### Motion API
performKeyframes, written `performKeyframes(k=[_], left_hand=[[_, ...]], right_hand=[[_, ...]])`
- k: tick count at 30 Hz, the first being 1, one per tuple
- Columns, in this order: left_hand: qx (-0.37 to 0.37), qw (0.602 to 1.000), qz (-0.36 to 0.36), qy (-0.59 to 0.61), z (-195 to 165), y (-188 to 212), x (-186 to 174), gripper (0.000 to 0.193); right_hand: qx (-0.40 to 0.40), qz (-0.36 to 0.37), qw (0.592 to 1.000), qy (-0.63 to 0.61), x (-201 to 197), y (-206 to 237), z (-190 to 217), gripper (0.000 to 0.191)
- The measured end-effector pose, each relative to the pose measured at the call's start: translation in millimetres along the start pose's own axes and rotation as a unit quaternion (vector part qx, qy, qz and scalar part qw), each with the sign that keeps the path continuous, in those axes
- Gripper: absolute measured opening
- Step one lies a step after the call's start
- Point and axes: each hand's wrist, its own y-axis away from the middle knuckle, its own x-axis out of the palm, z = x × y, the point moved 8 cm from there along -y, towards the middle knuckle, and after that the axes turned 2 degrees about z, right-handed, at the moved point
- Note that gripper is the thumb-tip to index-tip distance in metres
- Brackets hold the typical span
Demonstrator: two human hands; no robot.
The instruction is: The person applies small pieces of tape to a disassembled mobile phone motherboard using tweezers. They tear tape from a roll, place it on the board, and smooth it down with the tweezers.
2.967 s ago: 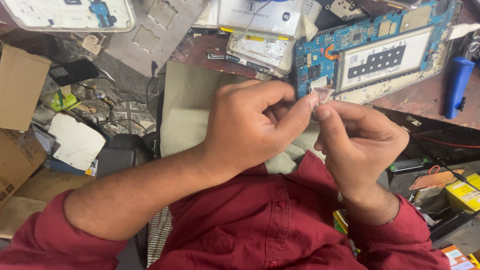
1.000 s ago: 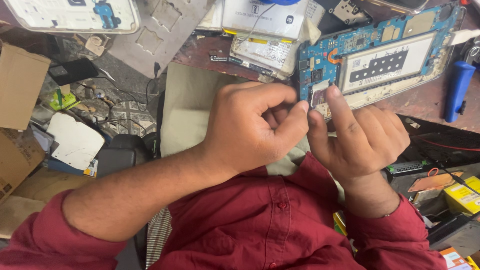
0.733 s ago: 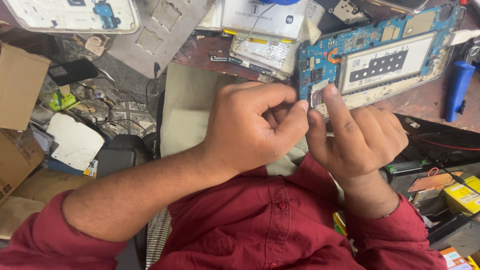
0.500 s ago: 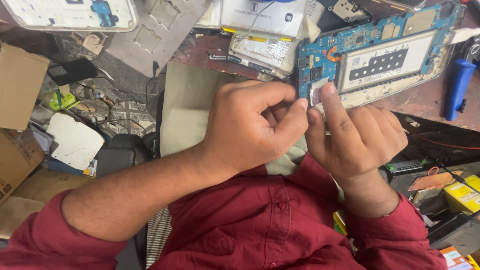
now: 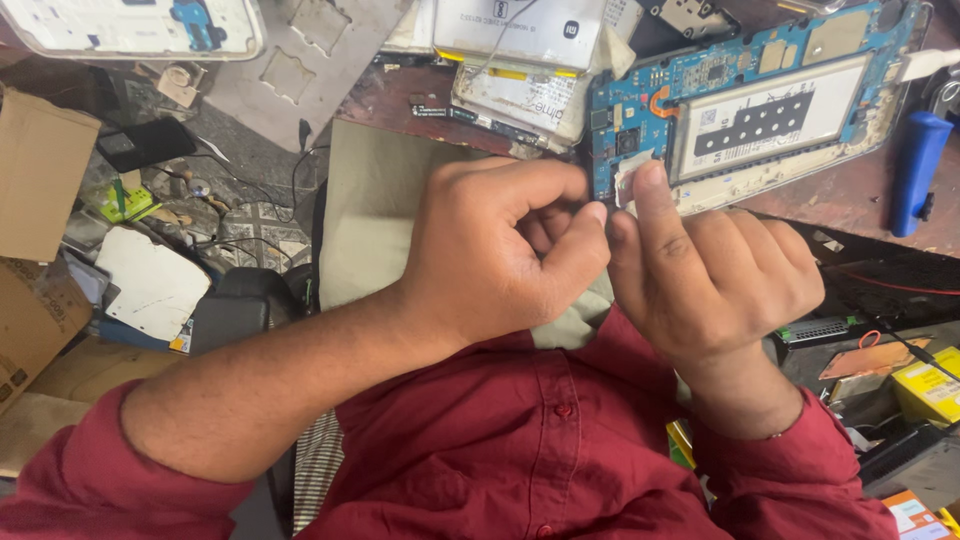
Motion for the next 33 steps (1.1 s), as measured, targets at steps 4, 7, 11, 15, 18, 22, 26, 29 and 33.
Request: performKeyframes(k=[4,7,11,15,18,22,26,29,33], left_hand=[[-0.001,1.000,-0.004,-0.003,-0.3,0.0,1.7,0.017],[0.005,1.000,-0.018,-0.014,-1.2,-0.3,2.7,0.019],[0.008,0.999,-0.034,-0.026,-2.1,0.0,2.8,0.020],[0.025,0.998,-0.037,-0.046,-4.5,0.9,3.0,0.022],[0.015,0.998,-0.042,-0.035,-2.5,2.0,2.5,0.022],[0.009,0.999,-0.042,-0.028,-1.2,2.1,2.4,0.023],[0.004,0.999,-0.034,-0.024,-0.6,1.2,1.8,0.022],[0.004,1.000,-0.022,-0.011,1.1,1.1,0.0,0.019],[0.011,1.000,-0.008,0.027,4.3,2.6,-1.3,0.010]], right_hand=[[0.004,0.020,1.000,0.014,-0.8,-0.1,0.2,0.030],[0.000,0.019,1.000,0.007,-3.1,-1.6,0.9,0.030],[0.003,0.020,1.000,-0.002,-3.9,-3.6,0.3,0.030],[0.004,-0.001,1.000,0.003,-6.8,-3.1,-0.7,0.030],[0.000,-0.009,1.000,0.001,-6.8,-1.6,0.2,0.028],[0.001,0.008,1.000,-0.007,-4.4,-0.9,2.5,0.029],[0.007,0.018,1.000,-0.004,-6.9,-4.2,3.6,0.031],[0.009,0.020,1.000,-0.011,-12.1,-7.2,2.8,0.028],[0.011,0.002,1.000,-0.024,-15.5,-7.5,2.6,0.029]])
